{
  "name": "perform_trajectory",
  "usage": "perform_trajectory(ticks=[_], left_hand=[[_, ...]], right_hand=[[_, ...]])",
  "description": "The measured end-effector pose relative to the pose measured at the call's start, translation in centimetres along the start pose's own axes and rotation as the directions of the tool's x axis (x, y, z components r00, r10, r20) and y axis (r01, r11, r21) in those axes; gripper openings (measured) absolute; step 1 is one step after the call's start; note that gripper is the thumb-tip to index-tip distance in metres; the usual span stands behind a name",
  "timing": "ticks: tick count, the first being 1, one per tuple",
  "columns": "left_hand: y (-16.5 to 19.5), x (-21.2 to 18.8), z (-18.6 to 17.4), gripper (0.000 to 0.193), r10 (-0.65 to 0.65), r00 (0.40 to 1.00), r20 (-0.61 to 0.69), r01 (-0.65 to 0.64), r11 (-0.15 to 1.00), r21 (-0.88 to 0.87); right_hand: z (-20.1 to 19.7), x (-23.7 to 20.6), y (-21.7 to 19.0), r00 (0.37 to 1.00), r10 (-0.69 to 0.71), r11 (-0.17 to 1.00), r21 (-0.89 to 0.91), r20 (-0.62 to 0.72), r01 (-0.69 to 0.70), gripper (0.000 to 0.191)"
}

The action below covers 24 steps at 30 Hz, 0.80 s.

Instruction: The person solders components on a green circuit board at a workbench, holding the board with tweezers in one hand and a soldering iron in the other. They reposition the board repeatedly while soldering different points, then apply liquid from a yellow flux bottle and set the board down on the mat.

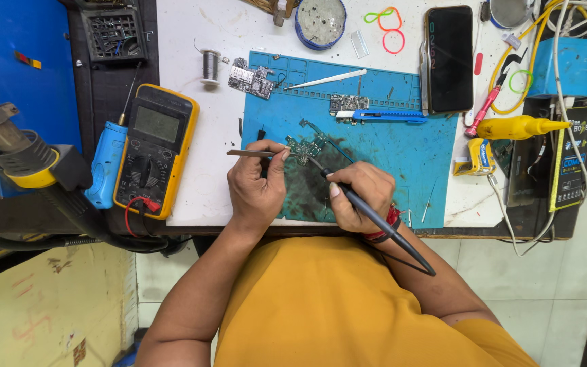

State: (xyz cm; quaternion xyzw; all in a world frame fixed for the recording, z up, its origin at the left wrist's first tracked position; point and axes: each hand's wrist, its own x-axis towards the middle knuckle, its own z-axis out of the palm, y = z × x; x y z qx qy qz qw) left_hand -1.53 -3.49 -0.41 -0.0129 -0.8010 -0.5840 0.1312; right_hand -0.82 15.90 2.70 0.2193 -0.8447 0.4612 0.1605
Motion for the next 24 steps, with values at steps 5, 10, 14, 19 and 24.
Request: perform_trajectory(ticks=[5, 10, 14, 19, 24], left_hand=[[-0.02, 0.07, 0.04, 0.009, 0.009, 1.0, -0.005, -0.009, 1.0, 0.004], [0.07, 0.05, 0.04, 0.009, 0.004, 1.0, -0.007, -0.003, 1.0, 0.001], [0.13, 0.13, 0.03, 0.009, -0.009, 1.0, -0.007, 0.009, 1.0, 0.002], [0.19, 0.1, 0.05, 0.009, 0.007, 1.0, -0.013, -0.007, 1.0, 0.005], [0.1, -0.03, 0.09, 0.009, 0.008, 1.0, -0.011, -0.008, 1.0, -0.015]], right_hand=[[-0.03, 0.13, 0.08, 0.999, -0.042, 0.999, -0.003, 0.016, 0.042, 0.006], [-0.07, 0.11, 0.05, 0.999, -0.033, 0.999, -0.005, 0.012, 0.033, 0.007], [-0.04, 0.16, 0.05, 0.999, -0.032, 0.999, -0.005, 0.009, 0.032, 0.007], [-0.11, 0.16, 0.03, 0.999, -0.04, 0.999, -0.007, 0.017, 0.04, 0.006], [-0.08, -0.03, 0.07, 1.0, -0.015, 1.0, -0.001, 0.006, 0.015, 0.007]])
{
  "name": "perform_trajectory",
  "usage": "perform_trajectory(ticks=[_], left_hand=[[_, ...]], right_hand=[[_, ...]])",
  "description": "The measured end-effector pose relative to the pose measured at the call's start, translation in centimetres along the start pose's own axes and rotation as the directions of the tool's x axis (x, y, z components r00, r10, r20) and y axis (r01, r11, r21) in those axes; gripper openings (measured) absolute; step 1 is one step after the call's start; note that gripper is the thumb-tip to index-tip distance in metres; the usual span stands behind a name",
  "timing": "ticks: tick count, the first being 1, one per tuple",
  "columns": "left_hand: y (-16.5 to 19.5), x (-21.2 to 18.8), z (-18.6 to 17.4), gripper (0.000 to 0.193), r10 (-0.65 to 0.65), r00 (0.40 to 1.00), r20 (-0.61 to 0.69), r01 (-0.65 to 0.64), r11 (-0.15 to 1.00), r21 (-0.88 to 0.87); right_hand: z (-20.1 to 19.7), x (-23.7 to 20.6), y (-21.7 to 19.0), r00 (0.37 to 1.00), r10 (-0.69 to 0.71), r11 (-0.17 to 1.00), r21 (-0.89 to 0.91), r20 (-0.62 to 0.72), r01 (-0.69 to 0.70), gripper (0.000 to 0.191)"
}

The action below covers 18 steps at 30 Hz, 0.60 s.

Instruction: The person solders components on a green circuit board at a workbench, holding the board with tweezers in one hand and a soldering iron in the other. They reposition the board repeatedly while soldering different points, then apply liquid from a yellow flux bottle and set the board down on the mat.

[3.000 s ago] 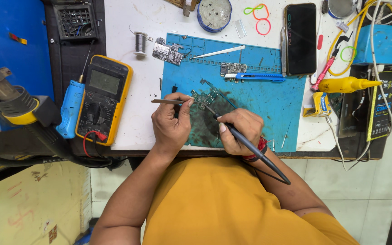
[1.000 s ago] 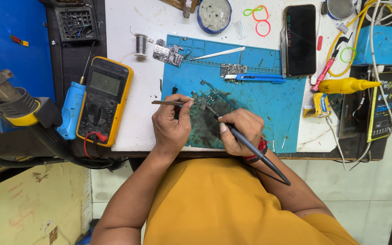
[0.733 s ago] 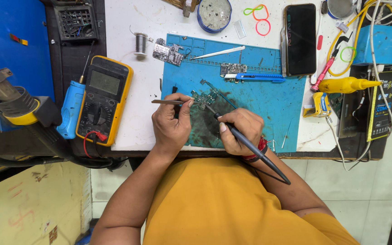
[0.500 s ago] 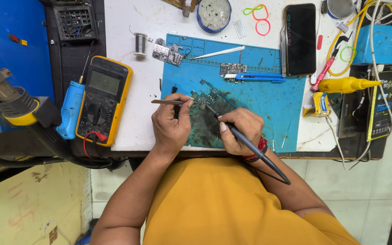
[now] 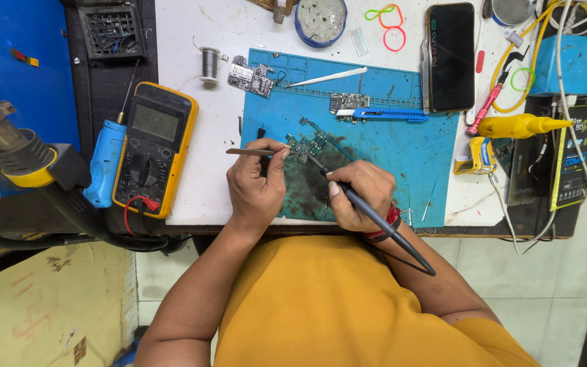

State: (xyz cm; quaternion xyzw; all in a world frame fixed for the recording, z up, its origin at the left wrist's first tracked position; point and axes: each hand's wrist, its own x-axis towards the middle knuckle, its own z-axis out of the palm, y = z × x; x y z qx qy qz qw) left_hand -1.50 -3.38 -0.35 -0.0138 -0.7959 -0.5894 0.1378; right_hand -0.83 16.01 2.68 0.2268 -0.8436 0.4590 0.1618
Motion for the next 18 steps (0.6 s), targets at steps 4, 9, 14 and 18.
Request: perform_trajectory(ticks=[4, 9, 14, 18], left_hand=[[-0.06, -0.13, 0.0, 0.009, -0.012, 1.0, 0.007, 0.012, 1.0, 0.01], [-0.07, -0.14, -0.02, 0.009, 0.002, 1.0, 0.008, -0.002, 1.0, 0.009], [-0.05, -0.15, -0.02, 0.009, -0.002, 1.0, 0.005, 0.001, 1.0, 0.013], [-0.01, -0.16, 0.02, 0.009, 0.002, 1.0, -0.001, -0.002, 1.0, 0.009]], right_hand=[[0.04, -0.12, 0.07, 1.0, -0.026, 1.0, -0.014, 0.016, 0.027, 0.006], [0.08, -0.17, 0.1, 1.0, -0.014, 1.0, -0.007, 0.01, 0.014, 0.005], [0.14, -0.2, 0.05, 1.0, -0.004, 1.0, -0.012, 0.004, 0.004, 0.006], [0.08, -0.12, 0.07, 0.999, -0.03, 0.999, -0.011, 0.024, 0.03, 0.007]])
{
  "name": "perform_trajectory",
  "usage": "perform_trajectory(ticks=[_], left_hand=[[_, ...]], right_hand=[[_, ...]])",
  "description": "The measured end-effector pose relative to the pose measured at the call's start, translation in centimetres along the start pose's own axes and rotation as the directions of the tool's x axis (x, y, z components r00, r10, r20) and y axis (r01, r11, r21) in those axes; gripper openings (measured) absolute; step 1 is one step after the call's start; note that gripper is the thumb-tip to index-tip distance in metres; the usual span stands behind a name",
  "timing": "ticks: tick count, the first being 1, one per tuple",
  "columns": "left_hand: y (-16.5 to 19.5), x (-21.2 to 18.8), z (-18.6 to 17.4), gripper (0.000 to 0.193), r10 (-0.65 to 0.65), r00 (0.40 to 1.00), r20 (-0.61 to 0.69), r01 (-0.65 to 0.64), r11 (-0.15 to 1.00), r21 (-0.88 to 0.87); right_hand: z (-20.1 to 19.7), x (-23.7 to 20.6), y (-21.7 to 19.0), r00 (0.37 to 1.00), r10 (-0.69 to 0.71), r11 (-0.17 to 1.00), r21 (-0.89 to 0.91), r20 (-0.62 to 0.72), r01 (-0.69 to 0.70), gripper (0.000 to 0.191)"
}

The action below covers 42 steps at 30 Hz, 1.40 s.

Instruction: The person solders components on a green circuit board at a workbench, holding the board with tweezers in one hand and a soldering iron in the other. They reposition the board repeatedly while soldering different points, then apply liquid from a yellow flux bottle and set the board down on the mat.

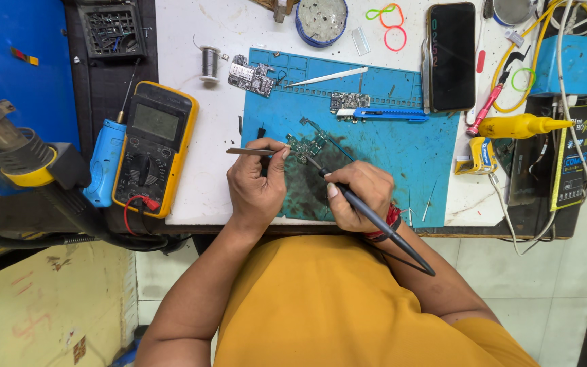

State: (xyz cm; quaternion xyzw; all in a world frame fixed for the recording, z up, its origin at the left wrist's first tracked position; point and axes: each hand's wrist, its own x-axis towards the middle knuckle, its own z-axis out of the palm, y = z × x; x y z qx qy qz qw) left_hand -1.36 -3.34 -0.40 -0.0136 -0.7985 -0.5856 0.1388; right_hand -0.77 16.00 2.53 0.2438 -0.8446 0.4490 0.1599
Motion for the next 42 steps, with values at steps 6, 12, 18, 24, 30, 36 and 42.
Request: perform_trajectory(ticks=[6, 12, 18, 24, 30, 36, 42], left_hand=[[-0.01, 0.01, 0.01, 0.009, -0.008, 1.0, 0.007, 0.008, 1.0, 0.004], [-0.08, 0.06, 0.0, 0.009, -0.006, 1.0, 0.006, 0.006, 1.0, 0.008], [-0.16, 0.07, 0.02, 0.009, -0.012, 1.0, 0.014, 0.012, 1.0, 0.006], [-0.15, 0.09, 0.07, 0.009, 0.007, 1.0, 0.005, -0.007, 1.0, 0.003], [-0.09, 0.03, 0.07, 0.01, 0.014, 1.0, 0.002, -0.014, 1.0, 0.007], [-0.06, 0.07, 0.09, 0.009, -0.014, 1.0, 0.006, 0.014, 1.0, 0.006], [0.14, 0.06, 0.06, 0.009, -0.018, 1.0, -0.001, 0.018, 1.0, 0.013]], right_hand=[[0.04, 0.0, 0.0, 0.999, 0.031, 0.999, 0.01, -0.016, -0.031, 0.007], [0.07, 0.01, 0.06, 0.999, 0.045, 0.999, 0.006, -0.021, -0.045, 0.007], [0.04, 0.01, 0.07, 1.0, 0.03, 1.0, 0.008, -0.009, -0.03, 0.007], [-0.02, 0.06, 0.09, 1.0, -0.001, 1.0, -0.003, 0.017, 0.001, 0.006], [0.0, 0.03, 0.05, 1.0, 0.008, 1.0, -0.004, 0.007, -0.008, 0.005], [0.0, 0.05, 0.1, 0.999, 0.038, 0.999, -0.004, -0.011, -0.038, 0.008], [-0.14, 0.07, -0.02, 0.999, 0.04, 0.999, 0.007, 0.004, -0.04, 0.008]])
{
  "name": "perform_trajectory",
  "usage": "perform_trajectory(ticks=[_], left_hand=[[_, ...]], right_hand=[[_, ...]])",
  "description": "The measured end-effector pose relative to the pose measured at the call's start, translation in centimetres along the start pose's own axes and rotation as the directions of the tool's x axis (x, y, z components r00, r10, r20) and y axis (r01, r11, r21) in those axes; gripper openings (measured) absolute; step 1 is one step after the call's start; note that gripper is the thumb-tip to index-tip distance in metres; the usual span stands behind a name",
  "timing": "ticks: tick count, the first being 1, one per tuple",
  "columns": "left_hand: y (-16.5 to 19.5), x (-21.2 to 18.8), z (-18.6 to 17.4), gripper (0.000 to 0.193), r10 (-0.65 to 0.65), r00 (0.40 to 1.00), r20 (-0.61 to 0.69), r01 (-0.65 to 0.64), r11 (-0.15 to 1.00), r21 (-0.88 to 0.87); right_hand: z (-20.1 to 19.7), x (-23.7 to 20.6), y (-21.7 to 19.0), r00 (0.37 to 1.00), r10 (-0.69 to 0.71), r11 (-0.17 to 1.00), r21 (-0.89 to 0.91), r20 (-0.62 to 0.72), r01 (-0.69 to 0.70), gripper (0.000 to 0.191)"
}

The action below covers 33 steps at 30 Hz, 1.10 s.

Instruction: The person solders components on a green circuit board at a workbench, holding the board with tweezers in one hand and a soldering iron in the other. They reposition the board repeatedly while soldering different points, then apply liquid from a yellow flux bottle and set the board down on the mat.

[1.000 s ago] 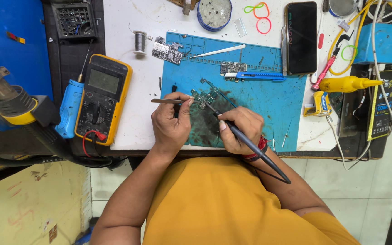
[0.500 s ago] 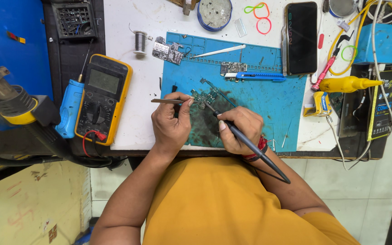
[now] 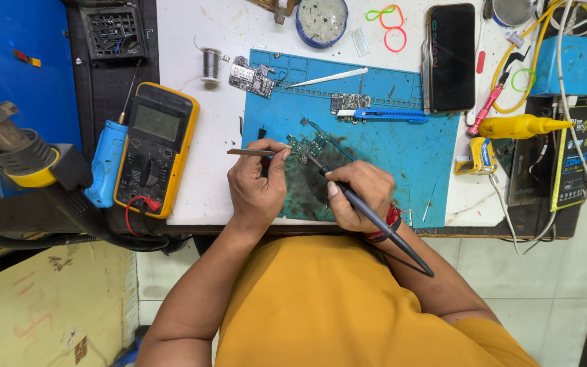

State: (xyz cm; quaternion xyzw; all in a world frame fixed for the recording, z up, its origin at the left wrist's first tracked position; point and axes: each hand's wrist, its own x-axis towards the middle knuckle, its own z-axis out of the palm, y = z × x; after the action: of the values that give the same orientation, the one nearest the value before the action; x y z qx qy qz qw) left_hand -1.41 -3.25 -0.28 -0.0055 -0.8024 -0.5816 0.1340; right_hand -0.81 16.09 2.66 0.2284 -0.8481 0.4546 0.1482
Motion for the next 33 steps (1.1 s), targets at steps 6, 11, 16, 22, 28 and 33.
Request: perform_trajectory(ticks=[6, 11, 16, 22, 28, 33], left_hand=[[-0.13, 0.03, -0.01, 0.009, 0.002, 1.0, 0.012, -0.001, 1.0, -0.025], [-0.08, -0.03, -0.01, 0.009, 0.017, 1.0, 0.0, -0.017, 1.0, -0.012], [-0.04, -0.01, -0.03, 0.009, 0.002, 1.0, 0.0, -0.002, 1.0, -0.007], [0.0, -0.03, 0.01, 0.009, 0.004, 1.0, -0.001, -0.004, 1.0, -0.01], [-0.06, -0.02, 0.0, 0.009, 0.009, 1.0, 0.0, -0.009, 1.0, -0.013], [-0.13, -0.05, -0.06, 0.008, 0.016, 1.0, 0.013, -0.015, 0.998, -0.057]], right_hand=[[-0.01, 0.03, 0.05, 0.999, -0.034, 0.999, -0.003, 0.021, 0.034, 0.007], [0.02, 0.01, 0.0, 1.0, -0.013, 1.0, 0.0, 0.003, 0.013, 0.006], [0.09, 0.01, -0.01, 1.0, -0.01, 1.0, -0.001, 0.005, 0.01, 0.007], [0.07, 0.0, -0.03, 1.0, -0.025, 1.0, 0.0, 0.006, 0.025, 0.007], [0.08, 0.04, 0.01, 1.0, -0.008, 1.0, 0.0, -0.004, 0.008, 0.008], [0.06, 0.03, 0.03, 1.0, -0.02, 1.0, 0.009, -0.005, 0.02, 0.008]])
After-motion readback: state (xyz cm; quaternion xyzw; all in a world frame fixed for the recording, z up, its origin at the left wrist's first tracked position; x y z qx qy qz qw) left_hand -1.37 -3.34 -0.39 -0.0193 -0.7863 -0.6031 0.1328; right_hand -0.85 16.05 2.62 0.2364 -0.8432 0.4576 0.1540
